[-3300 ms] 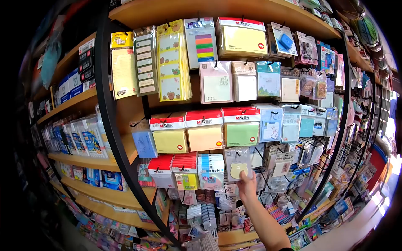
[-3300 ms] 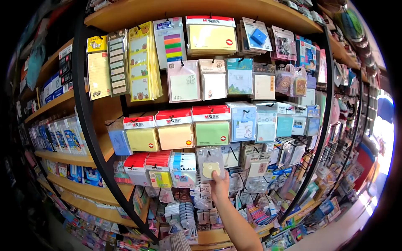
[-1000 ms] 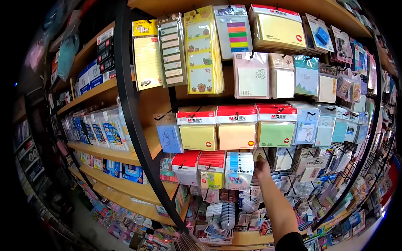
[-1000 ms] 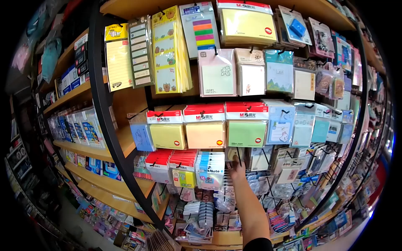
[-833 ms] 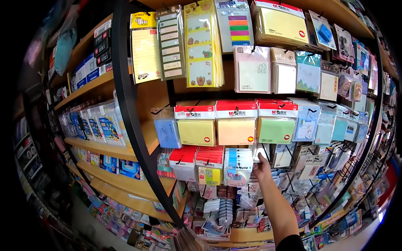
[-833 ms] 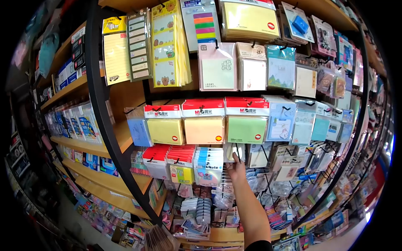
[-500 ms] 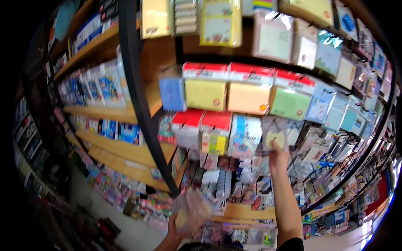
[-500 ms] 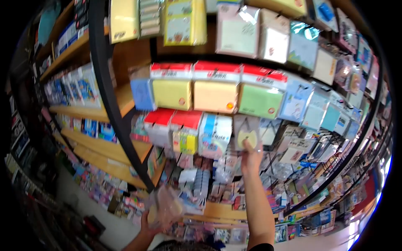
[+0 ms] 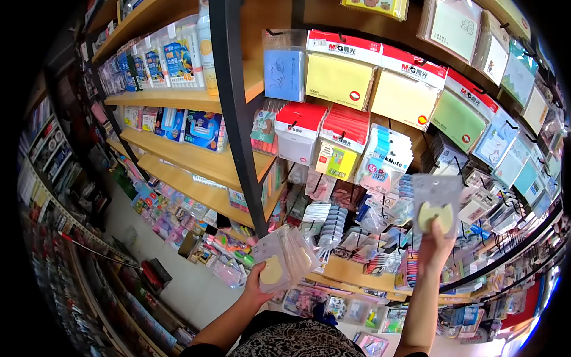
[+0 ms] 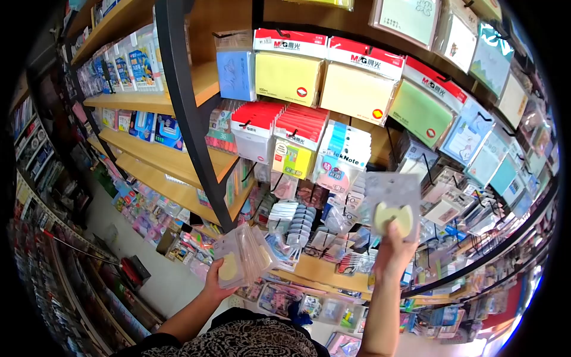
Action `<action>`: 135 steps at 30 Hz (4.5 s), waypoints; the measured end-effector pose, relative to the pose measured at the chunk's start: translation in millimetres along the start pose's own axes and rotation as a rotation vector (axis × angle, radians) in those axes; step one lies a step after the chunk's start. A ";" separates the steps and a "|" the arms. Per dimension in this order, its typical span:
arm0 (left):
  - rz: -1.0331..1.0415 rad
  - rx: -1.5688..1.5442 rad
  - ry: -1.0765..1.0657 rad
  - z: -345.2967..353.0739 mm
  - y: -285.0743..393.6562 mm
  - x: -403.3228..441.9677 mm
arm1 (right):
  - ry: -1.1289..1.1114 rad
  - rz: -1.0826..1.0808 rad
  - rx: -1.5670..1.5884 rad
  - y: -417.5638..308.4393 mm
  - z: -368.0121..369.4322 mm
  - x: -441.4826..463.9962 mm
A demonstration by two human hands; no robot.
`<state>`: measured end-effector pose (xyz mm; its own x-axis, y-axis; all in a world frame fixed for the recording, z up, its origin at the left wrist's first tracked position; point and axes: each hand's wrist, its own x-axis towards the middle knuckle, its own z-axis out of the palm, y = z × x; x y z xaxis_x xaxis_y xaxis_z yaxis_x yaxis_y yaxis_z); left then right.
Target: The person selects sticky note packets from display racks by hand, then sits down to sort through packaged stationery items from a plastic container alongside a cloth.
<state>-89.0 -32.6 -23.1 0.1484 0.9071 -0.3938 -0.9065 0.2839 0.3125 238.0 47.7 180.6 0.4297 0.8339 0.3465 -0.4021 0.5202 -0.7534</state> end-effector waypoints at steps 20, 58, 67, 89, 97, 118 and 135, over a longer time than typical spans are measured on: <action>-0.385 -0.067 -0.131 -79.0 -62.5 50.1 | 0.310 1.020 -0.252 193.2 -124.1 -189.1; -0.476 0.705 -0.181 -460.4 -230.3 173.0 | 0.226 1.065 -0.230 544.7 -383.6 -455.7; -0.566 0.731 -0.223 -492.0 -256.9 157.0 | 0.062 1.019 -0.196 520.0 -405.5 -483.8; -0.604 0.790 0.149 -669.5 -313.1 269.3 | 0.335 1.388 -0.099 681.4 -497.5 -524.8; -0.461 1.016 0.157 -628.4 -315.6 314.8 | 0.401 1.246 0.056 720.7 -508.7 -501.7; 0.513 1.957 0.021 -637.5 -329.0 313.3 | 0.409 1.006 -1.996 673.1 -544.4 -519.2; 0.425 1.866 0.229 -586.9 -302.6 285.7 | 0.658 0.459 -1.125 616.9 -543.9 -460.9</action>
<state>-4.3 -41.7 -737.4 -0.1224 0.9879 -0.0950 0.6642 0.1527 0.7318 231.7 -116.1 -747.8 0.8635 0.4843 -0.1409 0.1177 -0.4652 -0.8774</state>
